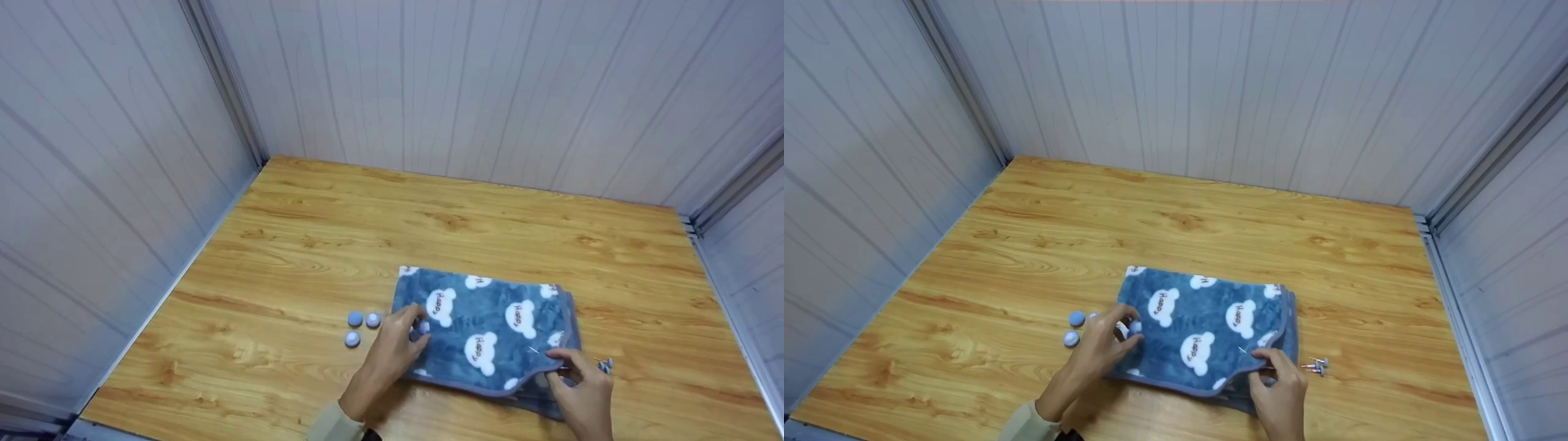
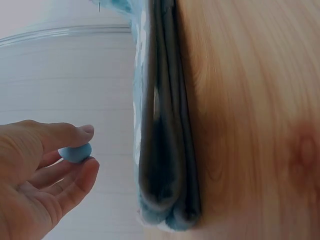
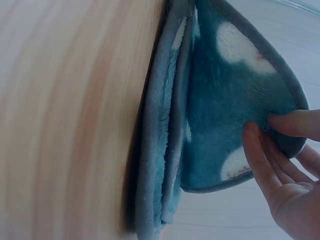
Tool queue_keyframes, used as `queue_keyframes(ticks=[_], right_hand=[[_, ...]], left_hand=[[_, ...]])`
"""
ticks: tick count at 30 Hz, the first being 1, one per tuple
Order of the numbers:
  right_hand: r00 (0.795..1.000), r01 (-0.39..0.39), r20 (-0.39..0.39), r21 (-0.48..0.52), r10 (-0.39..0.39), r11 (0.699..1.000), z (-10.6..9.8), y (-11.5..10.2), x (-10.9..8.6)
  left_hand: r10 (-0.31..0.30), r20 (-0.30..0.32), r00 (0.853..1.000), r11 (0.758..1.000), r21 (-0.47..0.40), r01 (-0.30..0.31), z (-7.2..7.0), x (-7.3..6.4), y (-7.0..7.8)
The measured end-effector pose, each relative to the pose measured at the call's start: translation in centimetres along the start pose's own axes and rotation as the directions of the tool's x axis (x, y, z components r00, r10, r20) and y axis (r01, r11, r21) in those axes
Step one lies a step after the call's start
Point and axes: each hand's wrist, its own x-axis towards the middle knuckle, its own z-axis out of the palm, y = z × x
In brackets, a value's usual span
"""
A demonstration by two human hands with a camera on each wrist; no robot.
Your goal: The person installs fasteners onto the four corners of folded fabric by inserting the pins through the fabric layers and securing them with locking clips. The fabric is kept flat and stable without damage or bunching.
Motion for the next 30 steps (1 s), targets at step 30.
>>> queue_keyframes(ticks=[30], right_hand=[[0.999, 0.041, -0.01, 0.055, -0.041, 0.998, 0.1, 0.3, -0.1]], left_hand=[[0.152, 0.142, 0.978, 0.982, -0.137, -0.133, 3.9, 1.0, 1.9]])
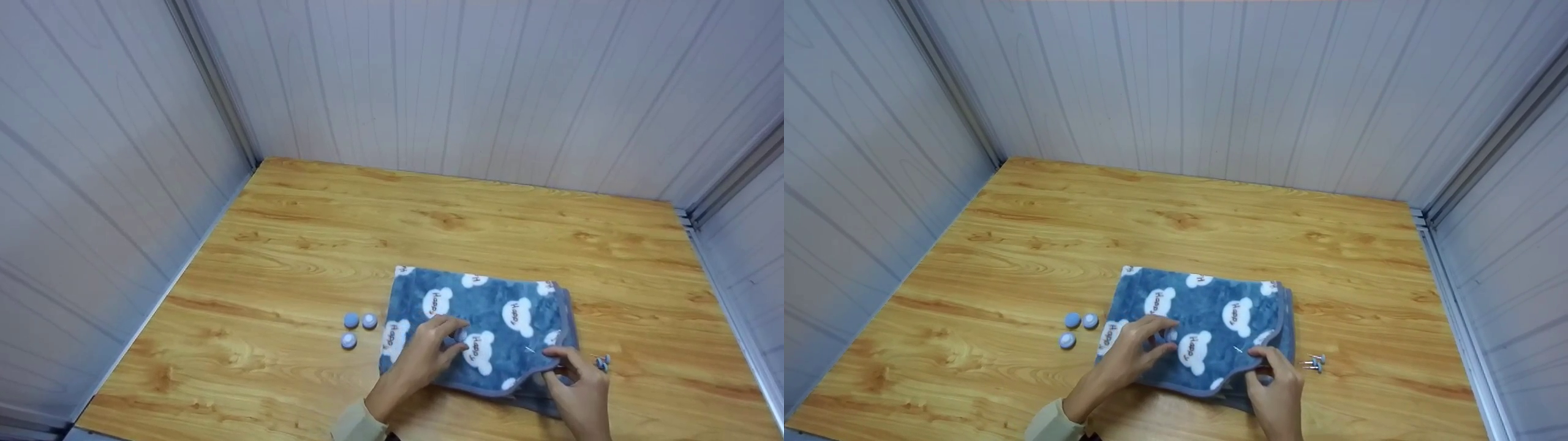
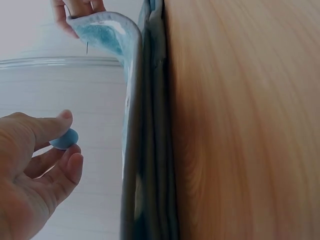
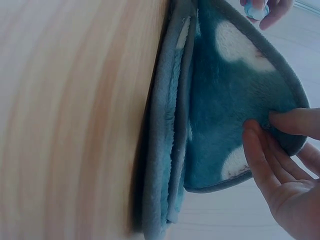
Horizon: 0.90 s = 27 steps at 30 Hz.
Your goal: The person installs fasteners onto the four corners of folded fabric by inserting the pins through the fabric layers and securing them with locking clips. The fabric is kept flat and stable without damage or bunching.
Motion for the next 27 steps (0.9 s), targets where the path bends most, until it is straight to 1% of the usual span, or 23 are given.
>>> queue_keyframes(ticks=[5, 9, 13, 16, 23, 27], right_hand=[[1.0, 0.005, 0.006, -0.016, -0.005, 1.0, 0.0, 0.1, 0.0], [1.0, -0.002, 0.009, -0.015, 0.002, 1.0, 0.0, 0.0, 0.0], [1.0, -0.023, 0.016, -0.025, 0.024, 0.999, 0.0, 0.0, -0.1], [0.999, -0.036, 0.019, -0.035, 0.037, 0.999, 0.0, 0.1, 0.0], [0.998, -0.061, 0.028, -0.043, 0.062, 0.997, 0.1, 0.3, 0.1], [0.997, -0.072, 0.03, -0.046, 0.074, 0.996, 0.0, 0.4, 0.1]], left_hand=[[-0.007, 0.003, 1.0, 0.999, -0.034, 0.007, 0.4, 0.4, 0.4], [-0.046, 0.038, 0.998, 0.996, -0.069, 0.048, 0.6, 0.6, 0.7], [-0.067, 0.055, 0.996, 0.995, -0.068, 0.071, 0.9, 0.7, 0.8], [-0.061, 0.06, 0.996, 0.996, -0.063, 0.065, 1.2, 0.9, 0.9], [-0.056, 0.097, 0.994, 0.995, -0.08, 0.064, 1.8, 1.4, 0.9], [-0.036, 0.103, 0.994, 0.995, -0.088, 0.046, 2.2, 1.7, 1.0]])
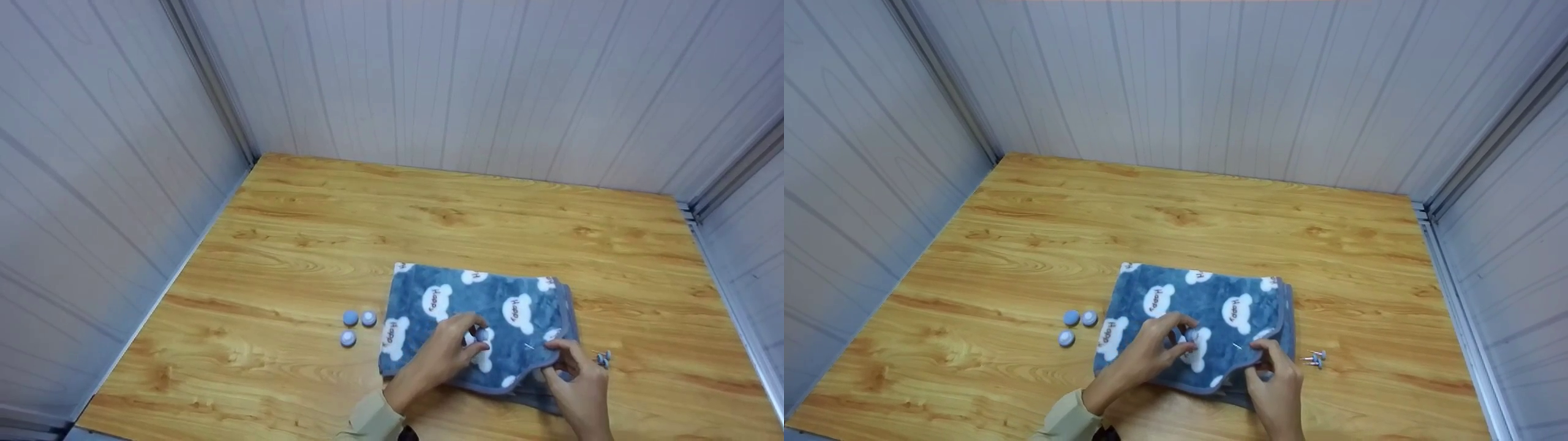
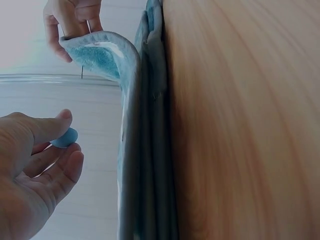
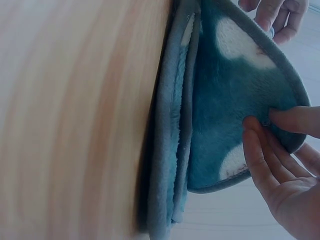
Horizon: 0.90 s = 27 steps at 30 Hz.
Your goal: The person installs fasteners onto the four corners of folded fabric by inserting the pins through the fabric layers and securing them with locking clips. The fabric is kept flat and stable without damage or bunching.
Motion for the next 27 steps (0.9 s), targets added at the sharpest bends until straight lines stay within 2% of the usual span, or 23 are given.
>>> queue_keyframes(ticks=[7, 14, 27], right_hand=[[0.999, 0.049, -0.006, 0.04, -0.049, 0.998, 0.1, 0.1, 0.0], [0.999, 0.045, 0.004, 0.049, -0.046, 0.998, 0.1, -0.1, 0.1], [0.993, 0.113, 0.003, 0.093, -0.114, 0.989, 0.4, -0.2, 0.1]], left_hand=[[0.03, 0.014, 0.999, 1.0, -0.002, -0.03, 0.6, 0.5, 0.4], [0.034, 0.035, 0.999, 0.999, 0.005, -0.034, 1.2, 1.1, 0.9], [0.105, 0.077, 0.991, 0.993, 0.036, -0.108, 2.5, 2.1, 1.6]])
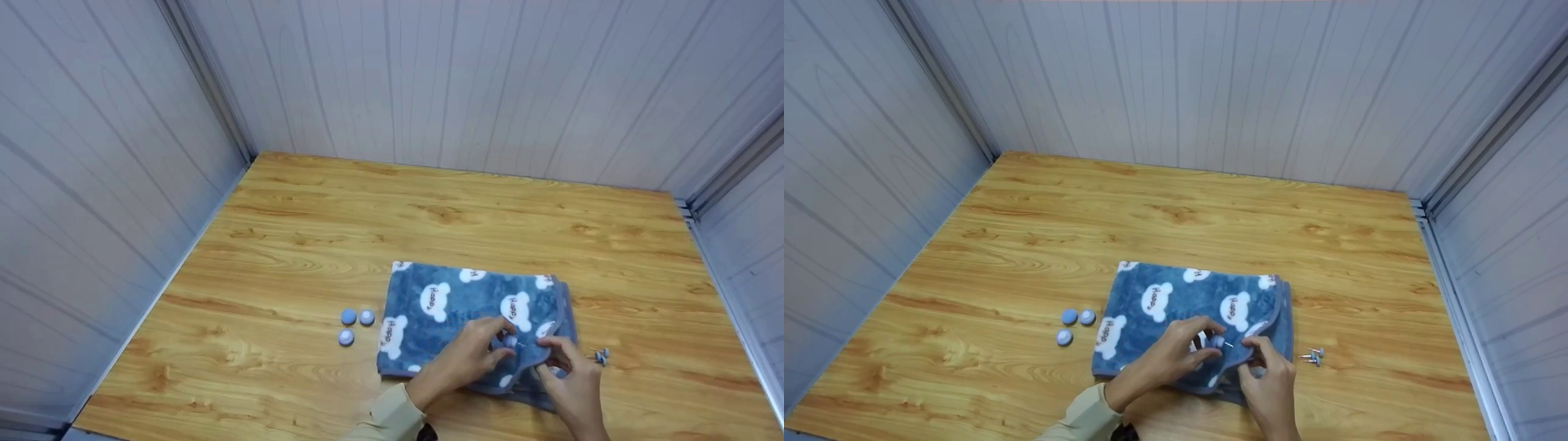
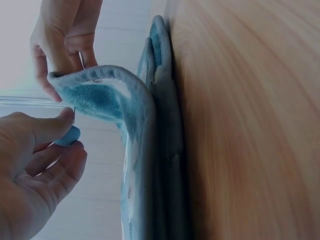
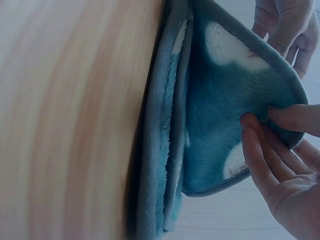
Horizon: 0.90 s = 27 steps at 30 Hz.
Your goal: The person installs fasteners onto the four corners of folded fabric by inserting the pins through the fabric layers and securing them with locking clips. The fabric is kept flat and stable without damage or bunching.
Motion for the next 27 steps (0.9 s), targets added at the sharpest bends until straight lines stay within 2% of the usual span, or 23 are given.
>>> queue_keyframes(ticks=[8, 19, 27], right_hand=[[0.999, 0.035, -0.016, 0.007, -0.035, 0.999, 0.08, 0.08, -0.03], [0.999, -0.033, -0.014, -0.021, 0.033, 0.999, 0.02, 0.1, -0.15], [0.999, -0.04, -0.025, -0.026, 0.039, 0.999, 0.13, 0.06, -0.23]], left_hand=[[0.001, 0.016, 1.0, 1.0, 0.007, -0.001, 0.31, 0.04, -0.08], [-0.016, 0.013, 1.0, 1.0, -0.002, 0.016, 0.6, 0.09, -0.34], [-0.036, 0.018, 0.999, 0.999, -0.022, 0.037, 0.84, 0.12, -0.29]])
